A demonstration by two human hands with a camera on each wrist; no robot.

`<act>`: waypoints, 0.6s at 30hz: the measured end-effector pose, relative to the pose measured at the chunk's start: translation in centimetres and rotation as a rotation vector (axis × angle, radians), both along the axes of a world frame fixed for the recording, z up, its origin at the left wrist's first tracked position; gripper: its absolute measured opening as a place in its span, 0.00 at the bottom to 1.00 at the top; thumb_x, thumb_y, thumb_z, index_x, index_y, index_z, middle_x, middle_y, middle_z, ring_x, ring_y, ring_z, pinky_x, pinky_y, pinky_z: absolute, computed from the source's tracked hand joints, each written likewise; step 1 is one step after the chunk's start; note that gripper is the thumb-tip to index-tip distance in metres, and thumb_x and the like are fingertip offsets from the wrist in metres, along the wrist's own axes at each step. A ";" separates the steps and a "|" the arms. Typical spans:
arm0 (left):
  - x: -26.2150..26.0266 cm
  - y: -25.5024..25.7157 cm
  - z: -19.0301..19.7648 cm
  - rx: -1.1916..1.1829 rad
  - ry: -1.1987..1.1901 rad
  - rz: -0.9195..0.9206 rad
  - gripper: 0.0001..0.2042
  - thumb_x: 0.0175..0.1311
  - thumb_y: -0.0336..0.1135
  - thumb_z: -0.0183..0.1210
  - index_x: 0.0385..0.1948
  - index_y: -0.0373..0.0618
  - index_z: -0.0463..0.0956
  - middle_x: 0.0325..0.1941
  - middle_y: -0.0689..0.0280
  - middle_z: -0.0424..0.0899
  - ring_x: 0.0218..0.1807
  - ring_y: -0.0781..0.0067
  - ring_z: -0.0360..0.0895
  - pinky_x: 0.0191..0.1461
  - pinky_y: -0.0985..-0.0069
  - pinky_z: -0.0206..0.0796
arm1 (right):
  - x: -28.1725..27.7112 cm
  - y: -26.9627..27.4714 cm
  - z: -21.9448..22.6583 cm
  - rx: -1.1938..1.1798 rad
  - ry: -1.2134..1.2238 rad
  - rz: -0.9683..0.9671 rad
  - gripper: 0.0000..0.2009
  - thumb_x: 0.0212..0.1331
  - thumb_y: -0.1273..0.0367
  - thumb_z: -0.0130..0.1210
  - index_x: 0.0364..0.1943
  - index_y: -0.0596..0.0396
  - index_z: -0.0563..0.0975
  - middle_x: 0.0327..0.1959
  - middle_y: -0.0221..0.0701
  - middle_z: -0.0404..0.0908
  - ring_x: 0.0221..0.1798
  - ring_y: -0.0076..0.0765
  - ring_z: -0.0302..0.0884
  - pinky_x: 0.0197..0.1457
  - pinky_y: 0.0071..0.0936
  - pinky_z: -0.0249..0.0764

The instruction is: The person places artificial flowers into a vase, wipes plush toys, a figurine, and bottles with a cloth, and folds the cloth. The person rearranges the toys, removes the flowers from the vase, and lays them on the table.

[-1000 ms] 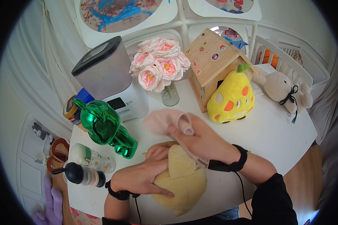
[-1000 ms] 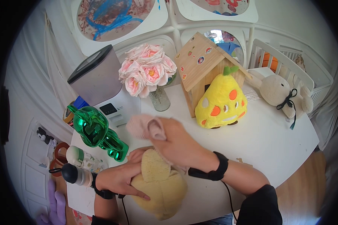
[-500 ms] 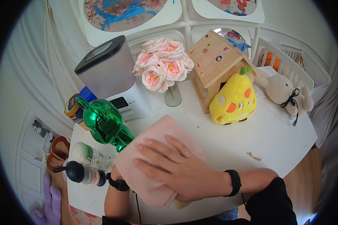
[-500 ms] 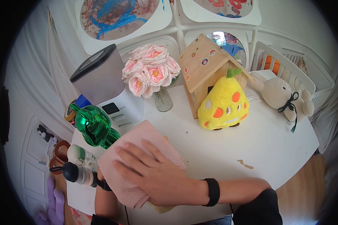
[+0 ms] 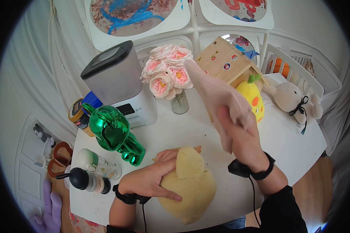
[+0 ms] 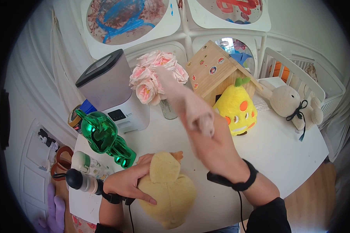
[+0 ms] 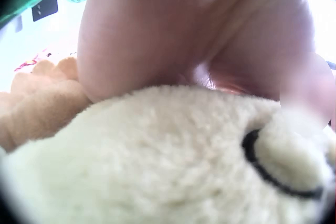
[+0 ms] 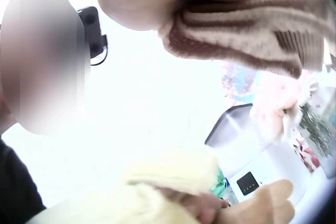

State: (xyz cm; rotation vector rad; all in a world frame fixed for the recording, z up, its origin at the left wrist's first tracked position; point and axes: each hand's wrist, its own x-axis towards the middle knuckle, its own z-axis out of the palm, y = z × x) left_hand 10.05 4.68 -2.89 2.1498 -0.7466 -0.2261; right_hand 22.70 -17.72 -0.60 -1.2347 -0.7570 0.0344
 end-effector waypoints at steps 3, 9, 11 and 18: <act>-0.1 0.2 0.3 -0.037 0.098 0.111 0.43 0.48 0.46 0.76 0.68 0.45 0.66 0.77 0.59 0.60 0.74 0.49 0.54 0.78 0.58 0.37 | -3.5 -1.2 2.2 -0.323 -0.713 0.123 0.34 0.55 0.64 0.62 0.67 0.62 0.67 0.74 0.50 0.59 0.78 0.51 0.55 0.79 0.49 0.51; -3.4 2.8 -5.4 -0.102 -0.115 0.205 0.41 0.51 0.46 0.75 0.67 0.45 0.67 0.74 0.59 0.62 0.74 0.49 0.54 0.78 0.57 0.39 | -7.6 2.4 -2.6 -0.616 -0.903 0.142 0.40 0.50 0.58 0.65 0.69 0.59 0.65 0.74 0.49 0.60 0.76 0.61 0.55 0.76 0.58 0.51; -3.8 3.3 -6.2 -0.122 -0.183 0.233 0.40 0.51 0.46 0.75 0.67 0.45 0.67 0.74 0.60 0.63 0.74 0.49 0.54 0.78 0.56 0.40 | -6.9 2.7 -3.2 -0.586 -0.803 0.117 0.40 0.48 0.59 0.66 0.69 0.56 0.67 0.71 0.48 0.64 0.73 0.59 0.60 0.74 0.54 0.55; -1.5 -2.8 -0.7 0.118 -0.019 -0.064 0.32 0.55 0.47 0.73 0.60 0.44 0.72 0.67 0.51 0.64 0.72 0.44 0.53 0.76 0.53 0.43 | -1.2 2.6 -2.8 -0.713 0.248 0.782 0.21 0.72 0.59 0.54 0.60 0.59 0.73 0.48 0.31 0.84 0.48 0.25 0.79 0.55 0.28 0.73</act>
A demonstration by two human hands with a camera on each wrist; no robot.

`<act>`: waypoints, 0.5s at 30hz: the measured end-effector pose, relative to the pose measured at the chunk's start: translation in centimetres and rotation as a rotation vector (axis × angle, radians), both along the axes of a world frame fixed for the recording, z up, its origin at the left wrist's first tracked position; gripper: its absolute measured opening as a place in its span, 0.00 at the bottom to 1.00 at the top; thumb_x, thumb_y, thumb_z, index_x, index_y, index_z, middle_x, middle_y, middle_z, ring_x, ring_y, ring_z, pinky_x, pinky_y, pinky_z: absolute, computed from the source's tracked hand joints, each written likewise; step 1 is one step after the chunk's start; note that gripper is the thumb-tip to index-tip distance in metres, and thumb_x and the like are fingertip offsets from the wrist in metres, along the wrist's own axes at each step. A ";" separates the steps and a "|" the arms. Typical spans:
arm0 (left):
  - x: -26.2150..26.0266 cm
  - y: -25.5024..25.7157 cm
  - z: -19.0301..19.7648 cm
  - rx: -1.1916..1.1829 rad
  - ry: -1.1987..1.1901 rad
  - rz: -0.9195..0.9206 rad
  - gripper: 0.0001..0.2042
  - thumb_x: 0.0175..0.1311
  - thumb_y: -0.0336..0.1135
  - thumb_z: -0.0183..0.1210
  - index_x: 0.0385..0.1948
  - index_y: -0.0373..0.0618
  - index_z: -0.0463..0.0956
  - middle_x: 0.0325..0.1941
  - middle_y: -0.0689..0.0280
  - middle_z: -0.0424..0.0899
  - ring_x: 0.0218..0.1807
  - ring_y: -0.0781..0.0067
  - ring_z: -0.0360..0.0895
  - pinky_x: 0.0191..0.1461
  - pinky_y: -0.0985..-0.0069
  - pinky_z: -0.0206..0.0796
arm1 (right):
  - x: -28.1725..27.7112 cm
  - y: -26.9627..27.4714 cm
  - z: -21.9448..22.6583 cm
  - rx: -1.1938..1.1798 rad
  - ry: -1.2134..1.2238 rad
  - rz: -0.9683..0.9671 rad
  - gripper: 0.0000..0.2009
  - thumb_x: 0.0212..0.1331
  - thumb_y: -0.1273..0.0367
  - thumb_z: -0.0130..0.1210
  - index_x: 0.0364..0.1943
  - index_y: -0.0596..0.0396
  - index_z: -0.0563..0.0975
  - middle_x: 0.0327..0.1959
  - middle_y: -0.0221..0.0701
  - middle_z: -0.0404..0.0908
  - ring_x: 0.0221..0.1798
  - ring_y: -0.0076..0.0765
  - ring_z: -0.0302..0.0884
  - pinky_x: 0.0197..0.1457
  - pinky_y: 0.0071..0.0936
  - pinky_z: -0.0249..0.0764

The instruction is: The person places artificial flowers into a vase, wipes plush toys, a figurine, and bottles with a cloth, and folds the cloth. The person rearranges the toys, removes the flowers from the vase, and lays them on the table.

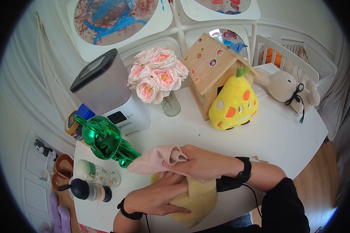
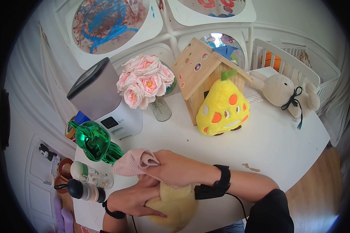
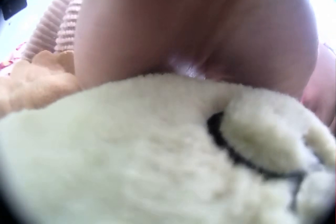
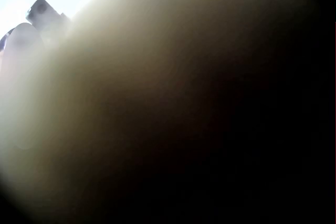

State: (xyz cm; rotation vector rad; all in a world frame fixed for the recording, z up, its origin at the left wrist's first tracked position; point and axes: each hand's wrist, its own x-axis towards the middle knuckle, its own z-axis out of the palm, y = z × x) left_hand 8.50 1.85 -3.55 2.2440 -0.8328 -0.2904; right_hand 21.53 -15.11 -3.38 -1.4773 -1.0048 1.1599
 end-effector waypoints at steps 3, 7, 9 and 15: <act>0.8 1.3 0.9 -0.015 -0.025 0.020 0.34 0.53 0.45 0.74 0.61 0.43 0.72 0.69 0.50 0.62 0.72 0.45 0.55 0.75 0.55 0.43 | 1.3 -0.2 -0.8 0.203 0.024 -0.253 0.18 0.75 0.58 0.50 0.52 0.61 0.78 0.38 0.26 0.84 0.38 0.17 0.76 0.44 0.24 0.74; 0.8 3.2 2.2 -0.169 0.012 0.350 0.35 0.53 0.42 0.75 0.64 0.43 0.71 0.69 0.55 0.67 0.70 0.49 0.61 0.75 0.57 0.47 | 1.6 -2.7 2.0 0.559 0.108 -0.681 0.20 0.72 0.59 0.53 0.57 0.62 0.77 0.44 0.31 0.84 0.46 0.20 0.77 0.47 0.24 0.75; 0.6 3.1 1.5 -0.278 0.092 0.479 0.35 0.53 0.41 0.74 0.64 0.43 0.71 0.70 0.56 0.67 0.71 0.50 0.60 0.75 0.58 0.49 | 1.0 -3.5 2.4 0.799 -0.361 -0.528 0.26 0.67 0.62 0.58 0.66 0.60 0.70 0.64 0.41 0.73 0.67 0.33 0.70 0.67 0.35 0.68; -0.4 4.5 -1.4 -0.255 0.037 0.444 0.38 0.52 0.38 0.76 0.66 0.42 0.69 0.70 0.57 0.68 0.72 0.55 0.61 0.75 0.61 0.50 | -5.6 -0.8 0.4 0.429 -1.074 -0.046 0.39 0.56 0.62 0.63 0.72 0.56 0.62 0.78 0.48 0.53 0.80 0.60 0.48 0.79 0.62 0.39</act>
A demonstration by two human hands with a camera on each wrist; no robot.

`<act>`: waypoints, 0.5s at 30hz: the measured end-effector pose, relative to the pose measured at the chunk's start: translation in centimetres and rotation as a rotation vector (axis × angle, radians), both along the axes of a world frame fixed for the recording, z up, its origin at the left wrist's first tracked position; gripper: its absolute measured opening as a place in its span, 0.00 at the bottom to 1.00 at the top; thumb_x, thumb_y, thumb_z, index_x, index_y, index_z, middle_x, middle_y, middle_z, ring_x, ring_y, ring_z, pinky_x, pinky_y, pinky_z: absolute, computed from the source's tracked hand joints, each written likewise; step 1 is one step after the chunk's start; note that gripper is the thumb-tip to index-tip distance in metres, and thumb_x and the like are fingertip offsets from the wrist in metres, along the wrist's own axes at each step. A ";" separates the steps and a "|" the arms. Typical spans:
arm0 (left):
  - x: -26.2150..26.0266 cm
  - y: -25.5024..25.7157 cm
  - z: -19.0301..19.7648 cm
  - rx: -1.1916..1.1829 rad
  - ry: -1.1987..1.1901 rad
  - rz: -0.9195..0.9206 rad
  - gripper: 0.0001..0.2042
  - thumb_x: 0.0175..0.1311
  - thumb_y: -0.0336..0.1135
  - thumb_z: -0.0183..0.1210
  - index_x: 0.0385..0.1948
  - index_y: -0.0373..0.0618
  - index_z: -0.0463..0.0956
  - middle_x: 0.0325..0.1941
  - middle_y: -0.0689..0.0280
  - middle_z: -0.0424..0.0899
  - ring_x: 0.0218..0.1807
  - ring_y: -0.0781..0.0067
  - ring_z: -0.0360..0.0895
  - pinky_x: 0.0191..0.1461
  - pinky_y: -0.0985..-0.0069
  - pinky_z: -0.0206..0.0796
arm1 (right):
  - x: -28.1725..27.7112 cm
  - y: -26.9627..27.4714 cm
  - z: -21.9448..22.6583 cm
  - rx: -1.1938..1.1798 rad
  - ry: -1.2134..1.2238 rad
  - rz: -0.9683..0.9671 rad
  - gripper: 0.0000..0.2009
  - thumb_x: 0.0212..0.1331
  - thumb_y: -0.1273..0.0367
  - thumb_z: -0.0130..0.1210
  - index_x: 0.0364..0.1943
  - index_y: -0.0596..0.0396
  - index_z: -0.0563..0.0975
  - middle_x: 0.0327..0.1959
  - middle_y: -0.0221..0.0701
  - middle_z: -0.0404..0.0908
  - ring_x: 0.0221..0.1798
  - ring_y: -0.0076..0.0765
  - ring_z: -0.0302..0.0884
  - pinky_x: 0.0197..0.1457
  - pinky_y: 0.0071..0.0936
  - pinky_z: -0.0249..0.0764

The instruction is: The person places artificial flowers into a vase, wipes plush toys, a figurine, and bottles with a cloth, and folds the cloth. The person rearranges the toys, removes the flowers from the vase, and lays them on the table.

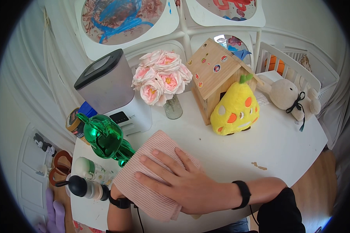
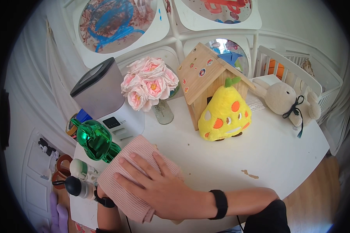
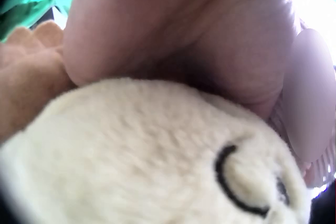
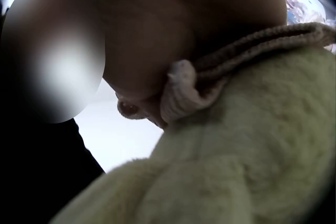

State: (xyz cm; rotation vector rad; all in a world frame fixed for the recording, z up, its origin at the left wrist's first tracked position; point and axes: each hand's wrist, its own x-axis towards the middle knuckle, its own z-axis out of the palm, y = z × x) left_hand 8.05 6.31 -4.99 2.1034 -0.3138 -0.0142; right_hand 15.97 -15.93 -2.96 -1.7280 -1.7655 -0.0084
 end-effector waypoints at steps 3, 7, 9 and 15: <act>-0.8 1.3 -1.2 0.120 -0.089 -0.112 0.40 0.51 0.36 0.76 0.68 0.41 0.67 0.70 0.57 0.68 0.73 0.58 0.61 0.76 0.62 0.50 | -0.2 1.2 -1.0 0.054 -0.107 -0.129 0.49 0.43 0.67 0.69 0.76 0.49 0.57 0.78 0.46 0.54 0.79 0.62 0.49 0.74 0.69 0.50; -0.3 0.9 -0.6 0.233 -0.179 -0.251 0.42 0.50 0.35 0.77 0.69 0.40 0.65 0.70 0.58 0.69 0.73 0.61 0.62 0.76 0.63 0.50 | 2.3 1.6 -2.0 0.127 0.090 -0.178 0.43 0.48 0.69 0.66 0.74 0.52 0.61 0.74 0.48 0.59 0.77 0.57 0.55 0.72 0.58 0.59; 0.8 -2.3 2.7 0.122 0.193 -0.227 0.44 0.47 0.34 0.79 0.70 0.39 0.64 0.70 0.57 0.69 0.75 0.62 0.60 0.77 0.64 0.49 | 3.9 0.9 -0.8 0.163 0.192 -0.133 0.40 0.52 0.68 0.64 0.73 0.53 0.62 0.73 0.48 0.61 0.76 0.54 0.57 0.71 0.54 0.62; 0.8 -0.6 0.4 -0.296 0.045 -0.025 0.38 0.54 0.36 0.74 0.68 0.39 0.67 0.73 0.57 0.66 0.74 0.58 0.63 0.77 0.63 0.51 | 6.5 -1.6 0.3 0.244 0.867 -0.145 0.32 0.55 0.71 0.60 0.69 0.53 0.68 0.75 0.47 0.58 0.79 0.54 0.53 0.79 0.45 0.49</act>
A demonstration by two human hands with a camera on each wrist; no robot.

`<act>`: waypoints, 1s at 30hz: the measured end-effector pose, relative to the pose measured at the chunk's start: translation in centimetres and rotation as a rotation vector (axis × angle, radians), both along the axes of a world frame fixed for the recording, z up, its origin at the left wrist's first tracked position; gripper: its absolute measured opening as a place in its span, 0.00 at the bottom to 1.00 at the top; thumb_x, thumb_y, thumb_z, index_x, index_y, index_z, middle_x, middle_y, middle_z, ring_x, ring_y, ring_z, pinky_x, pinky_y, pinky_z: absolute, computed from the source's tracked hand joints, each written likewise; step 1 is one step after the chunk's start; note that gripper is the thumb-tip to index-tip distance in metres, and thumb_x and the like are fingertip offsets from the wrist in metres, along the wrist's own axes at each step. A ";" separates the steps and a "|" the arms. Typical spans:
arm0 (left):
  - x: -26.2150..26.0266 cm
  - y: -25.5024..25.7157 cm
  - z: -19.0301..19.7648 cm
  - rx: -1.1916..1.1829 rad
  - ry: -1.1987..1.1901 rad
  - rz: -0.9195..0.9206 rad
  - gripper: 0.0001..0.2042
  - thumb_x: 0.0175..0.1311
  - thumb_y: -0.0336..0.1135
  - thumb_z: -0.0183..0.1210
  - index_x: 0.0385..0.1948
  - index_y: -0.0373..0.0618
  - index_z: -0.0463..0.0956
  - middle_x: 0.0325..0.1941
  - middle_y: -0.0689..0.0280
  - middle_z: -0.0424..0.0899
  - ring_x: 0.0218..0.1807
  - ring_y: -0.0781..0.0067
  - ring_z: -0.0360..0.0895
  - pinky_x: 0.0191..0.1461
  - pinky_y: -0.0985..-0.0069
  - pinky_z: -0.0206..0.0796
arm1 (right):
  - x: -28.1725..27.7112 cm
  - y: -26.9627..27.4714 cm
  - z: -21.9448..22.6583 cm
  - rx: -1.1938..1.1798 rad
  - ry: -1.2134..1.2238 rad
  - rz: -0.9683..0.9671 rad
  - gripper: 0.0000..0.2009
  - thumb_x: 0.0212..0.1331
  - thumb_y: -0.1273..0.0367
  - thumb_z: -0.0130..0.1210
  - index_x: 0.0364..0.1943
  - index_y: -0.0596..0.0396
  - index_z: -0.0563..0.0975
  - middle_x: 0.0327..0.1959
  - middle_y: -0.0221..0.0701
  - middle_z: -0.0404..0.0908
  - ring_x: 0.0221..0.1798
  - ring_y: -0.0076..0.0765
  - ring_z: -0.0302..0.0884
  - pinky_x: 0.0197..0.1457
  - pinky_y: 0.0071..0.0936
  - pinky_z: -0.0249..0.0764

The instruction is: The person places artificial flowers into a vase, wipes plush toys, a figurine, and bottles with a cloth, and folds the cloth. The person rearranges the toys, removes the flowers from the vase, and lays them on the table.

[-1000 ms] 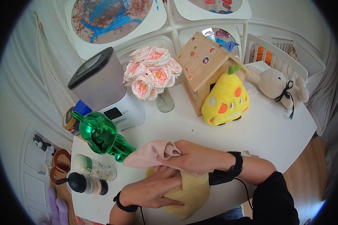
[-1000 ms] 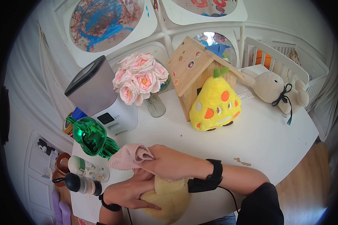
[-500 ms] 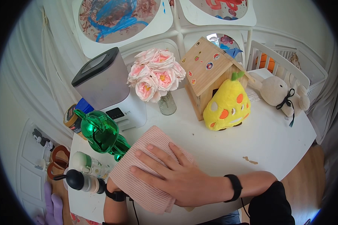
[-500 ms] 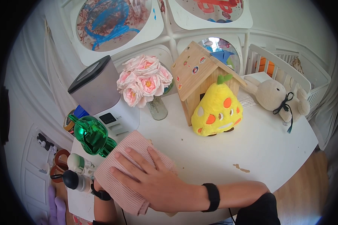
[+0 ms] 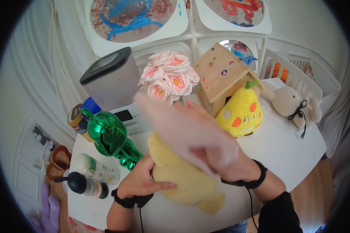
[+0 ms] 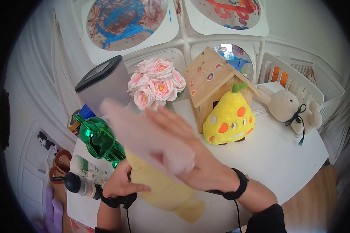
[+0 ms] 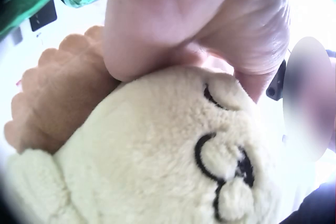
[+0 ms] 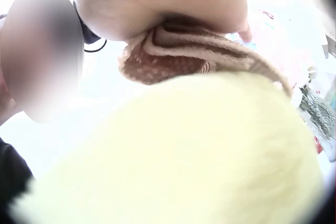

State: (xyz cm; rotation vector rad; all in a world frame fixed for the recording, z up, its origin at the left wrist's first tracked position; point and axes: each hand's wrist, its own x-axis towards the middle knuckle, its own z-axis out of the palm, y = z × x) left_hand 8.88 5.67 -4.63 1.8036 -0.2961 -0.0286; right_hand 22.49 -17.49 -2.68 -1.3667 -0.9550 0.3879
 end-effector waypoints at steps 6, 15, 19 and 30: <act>1.1 4.0 -4.8 0.061 0.046 0.002 0.38 0.57 0.33 0.70 0.71 0.40 0.62 0.75 0.60 0.64 0.75 0.63 0.61 0.77 0.66 0.51 | -0.7 4.0 -3.5 -0.177 -0.785 0.198 0.32 0.60 0.68 0.58 0.72 0.38 0.69 0.81 0.35 0.54 0.83 0.53 0.42 0.81 0.58 0.33; 3.3 3.8 -1.7 -0.075 0.082 -0.001 0.37 0.64 0.32 0.64 0.74 0.41 0.56 0.74 0.62 0.65 0.75 0.65 0.62 0.77 0.69 0.52 | 2.1 -0.7 0.3 -0.390 -0.478 0.964 0.29 0.52 0.72 0.58 0.64 0.56 0.74 0.71 0.39 0.69 0.80 0.50 0.52 0.82 0.48 0.38; 2.8 4.4 -1.6 -0.145 0.156 0.050 0.36 0.69 0.37 0.61 0.76 0.40 0.52 0.76 0.61 0.62 0.76 0.67 0.60 0.77 0.68 0.52 | 3.4 -3.9 2.9 -0.501 -0.283 0.963 0.17 0.55 0.73 0.57 0.50 0.63 0.78 0.52 0.42 0.81 0.59 0.48 0.74 0.61 0.35 0.69; 2.4 2.3 -0.9 0.161 -0.148 0.221 0.30 0.67 0.35 0.61 0.69 0.37 0.63 0.72 0.57 0.69 0.72 0.62 0.68 0.73 0.67 0.59 | -1.7 1.0 0.5 -0.338 -0.908 0.077 0.44 0.49 0.75 0.64 0.75 0.54 0.59 0.77 0.57 0.50 0.80 0.61 0.48 0.75 0.51 0.60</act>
